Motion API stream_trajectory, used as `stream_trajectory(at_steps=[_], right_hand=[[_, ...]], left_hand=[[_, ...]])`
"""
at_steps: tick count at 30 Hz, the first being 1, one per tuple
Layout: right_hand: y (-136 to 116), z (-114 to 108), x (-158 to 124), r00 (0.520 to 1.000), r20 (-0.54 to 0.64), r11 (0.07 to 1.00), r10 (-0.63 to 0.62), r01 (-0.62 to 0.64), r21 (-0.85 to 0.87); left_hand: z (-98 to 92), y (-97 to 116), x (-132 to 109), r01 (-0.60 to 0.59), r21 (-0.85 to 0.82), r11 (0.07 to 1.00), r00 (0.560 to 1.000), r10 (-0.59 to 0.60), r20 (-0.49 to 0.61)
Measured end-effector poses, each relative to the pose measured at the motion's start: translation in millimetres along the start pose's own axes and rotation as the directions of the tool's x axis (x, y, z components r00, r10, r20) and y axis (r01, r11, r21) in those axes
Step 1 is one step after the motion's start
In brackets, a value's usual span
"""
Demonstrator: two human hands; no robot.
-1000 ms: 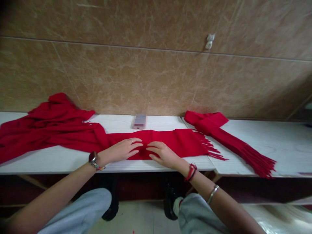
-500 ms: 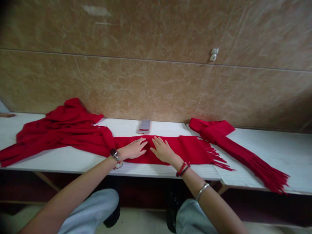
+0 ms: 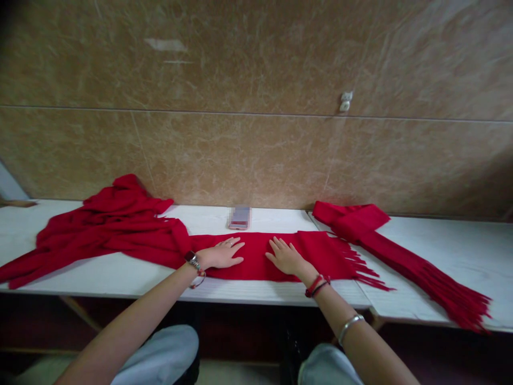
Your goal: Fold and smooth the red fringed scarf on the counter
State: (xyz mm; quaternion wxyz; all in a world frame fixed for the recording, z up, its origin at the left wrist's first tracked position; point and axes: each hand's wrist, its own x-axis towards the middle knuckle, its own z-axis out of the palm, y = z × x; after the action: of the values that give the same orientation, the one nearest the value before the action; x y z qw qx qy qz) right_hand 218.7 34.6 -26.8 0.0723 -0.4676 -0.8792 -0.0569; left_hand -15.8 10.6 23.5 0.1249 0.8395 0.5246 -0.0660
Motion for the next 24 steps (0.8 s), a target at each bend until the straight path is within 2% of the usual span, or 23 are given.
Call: stream_trajectory(at_steps=[3, 5, 8, 11, 14, 20, 24], right_hand=[[-7.3, -7.7, 14.2, 0.994, -0.062, 0.995, 0.090, -0.086, 0.055], [-18.1, -10.5, 25.2, 0.990, -0.096, 0.992, 0.100, -0.091, 0.089], [-33.3, -8.3, 35.1, 0.995, -0.057, 0.990, 0.079, -0.072, 0.121], [-37.3, -2.9, 34.2, 0.999, -0.007, 0.989, 0.047, -0.046, 0.139], [-27.0, 1.1, 27.0, 0.999, -0.004, 0.990, 0.045, -0.045, 0.131], [9.9, 6.9, 9.8, 0.994, 0.001, 0.994, 0.105, -0.105, 0.014], [14.4, -0.3, 9.5, 0.983, 0.067, 0.985, 0.173, -0.173, -0.002]], left_hand=[[-4.8, 0.4, 6.3, -0.015, 0.020, 1.000, 0.999, 0.016, -0.043], [-2.6, -1.5, 12.3, -0.020, 0.024, 1.000, 0.995, 0.022, -0.097], [5.6, -5.7, 18.9, -0.003, 0.022, 1.000, 0.993, 0.005, -0.117], [12.5, -9.0, 19.1, -0.006, 0.038, 0.999, 0.994, 0.010, -0.105], [14.6, -9.3, 15.8, -0.009, 0.051, 0.999, 0.993, 0.015, -0.118], [14.9, 0.3, 15.7, 0.014, 0.046, 0.999, 0.988, -0.006, -0.157], [16.8, 10.6, 20.1, 0.019, 0.066, 0.998, 0.967, -0.001, -0.255]])
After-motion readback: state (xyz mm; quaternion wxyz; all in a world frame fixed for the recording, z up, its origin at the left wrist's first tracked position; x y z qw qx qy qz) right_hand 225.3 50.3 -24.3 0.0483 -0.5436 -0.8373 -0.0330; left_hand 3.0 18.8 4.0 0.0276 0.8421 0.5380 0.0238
